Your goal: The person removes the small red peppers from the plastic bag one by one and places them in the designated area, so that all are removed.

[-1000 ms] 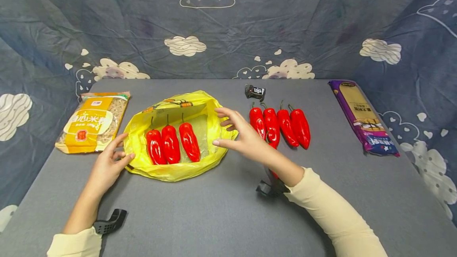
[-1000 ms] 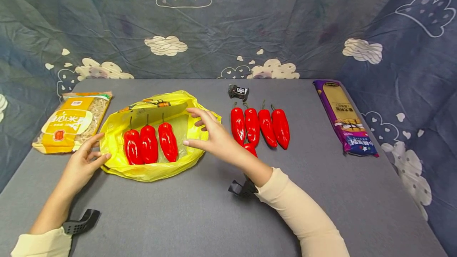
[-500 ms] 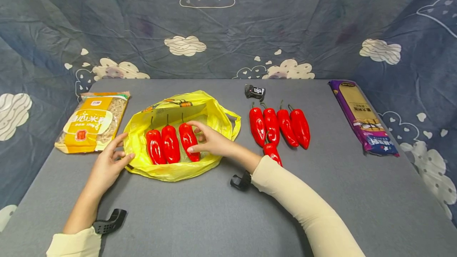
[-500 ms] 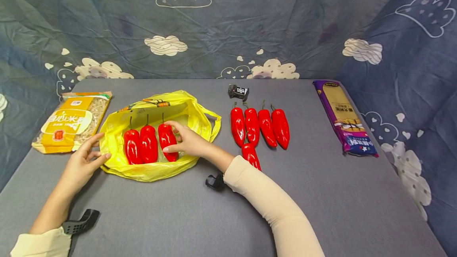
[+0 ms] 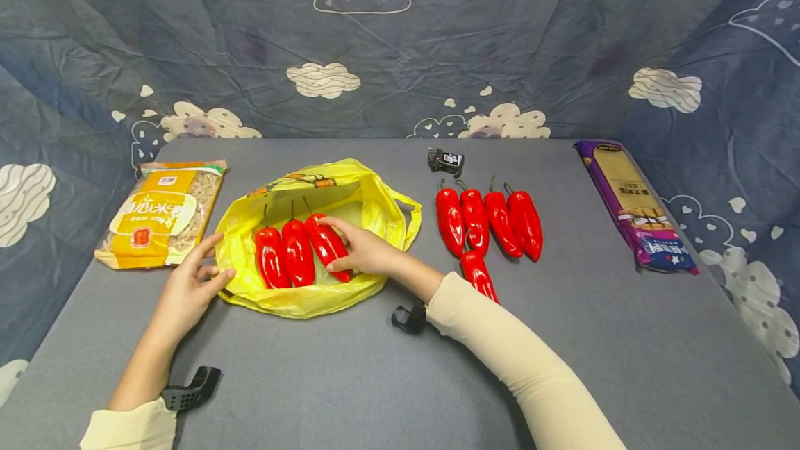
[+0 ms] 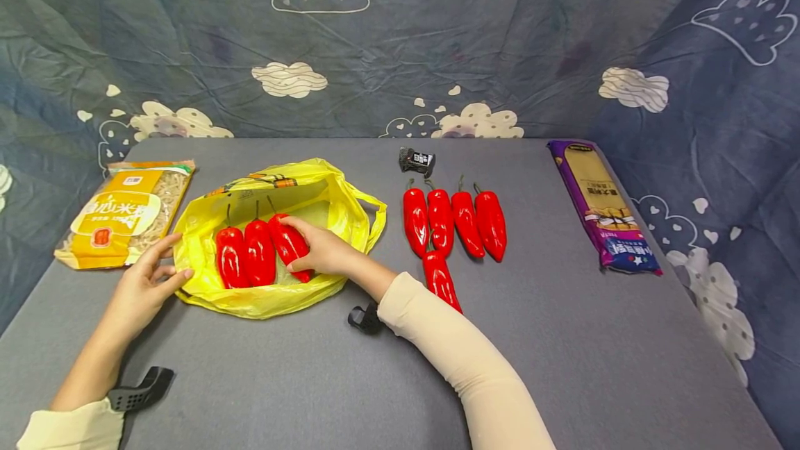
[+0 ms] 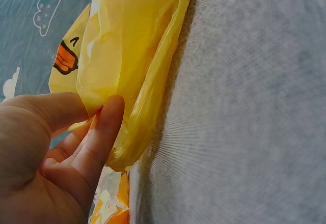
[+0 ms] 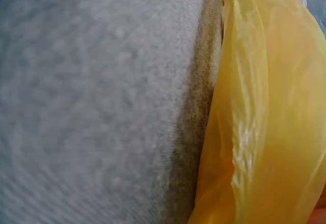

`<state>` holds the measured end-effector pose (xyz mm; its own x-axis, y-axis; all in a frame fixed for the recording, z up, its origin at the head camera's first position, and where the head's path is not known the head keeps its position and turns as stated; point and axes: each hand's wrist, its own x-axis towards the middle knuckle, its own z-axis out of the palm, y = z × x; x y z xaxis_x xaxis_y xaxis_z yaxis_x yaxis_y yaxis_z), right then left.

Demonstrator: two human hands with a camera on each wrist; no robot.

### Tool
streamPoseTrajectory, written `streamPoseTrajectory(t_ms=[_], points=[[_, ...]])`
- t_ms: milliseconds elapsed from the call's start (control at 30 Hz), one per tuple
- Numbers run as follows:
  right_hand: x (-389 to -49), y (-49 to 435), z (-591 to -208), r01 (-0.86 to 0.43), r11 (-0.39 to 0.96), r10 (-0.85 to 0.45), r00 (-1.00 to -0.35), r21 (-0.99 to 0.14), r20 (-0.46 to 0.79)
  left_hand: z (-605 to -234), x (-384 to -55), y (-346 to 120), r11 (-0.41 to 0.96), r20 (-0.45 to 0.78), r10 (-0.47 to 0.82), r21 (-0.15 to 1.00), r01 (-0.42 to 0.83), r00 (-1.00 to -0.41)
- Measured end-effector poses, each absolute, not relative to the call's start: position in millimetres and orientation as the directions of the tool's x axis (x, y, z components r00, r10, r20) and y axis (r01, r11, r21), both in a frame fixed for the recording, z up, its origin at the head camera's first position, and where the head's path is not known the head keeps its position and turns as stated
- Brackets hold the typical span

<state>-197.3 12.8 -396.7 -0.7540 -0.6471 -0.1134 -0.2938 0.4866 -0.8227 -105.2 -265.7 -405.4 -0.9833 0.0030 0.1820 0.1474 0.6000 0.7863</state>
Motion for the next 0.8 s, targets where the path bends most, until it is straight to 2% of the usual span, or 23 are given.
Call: streamPoseTrajectory(t_ms=[233, 500, 800], points=[[-196, 14, -396, -0.275, 0.499, -0.635, -0.761, -0.822, -0.131, -406, -105, -265, 0.601, 0.188, 0.008, 0.784, 0.155, -0.982], [-193, 21, -379, -0.159, 0.391, -0.641, -0.754, -0.906, -0.144, -407, -105, -265, 0.594, 0.193, 0.007, 0.788, 0.160, -0.981], [-175, 52, -353, -0.250, 0.363, -0.702, -0.707, -0.898, -0.087, -405, -106, -265, 0.598, 0.196, 0.009, 0.785, 0.163, -0.980]])
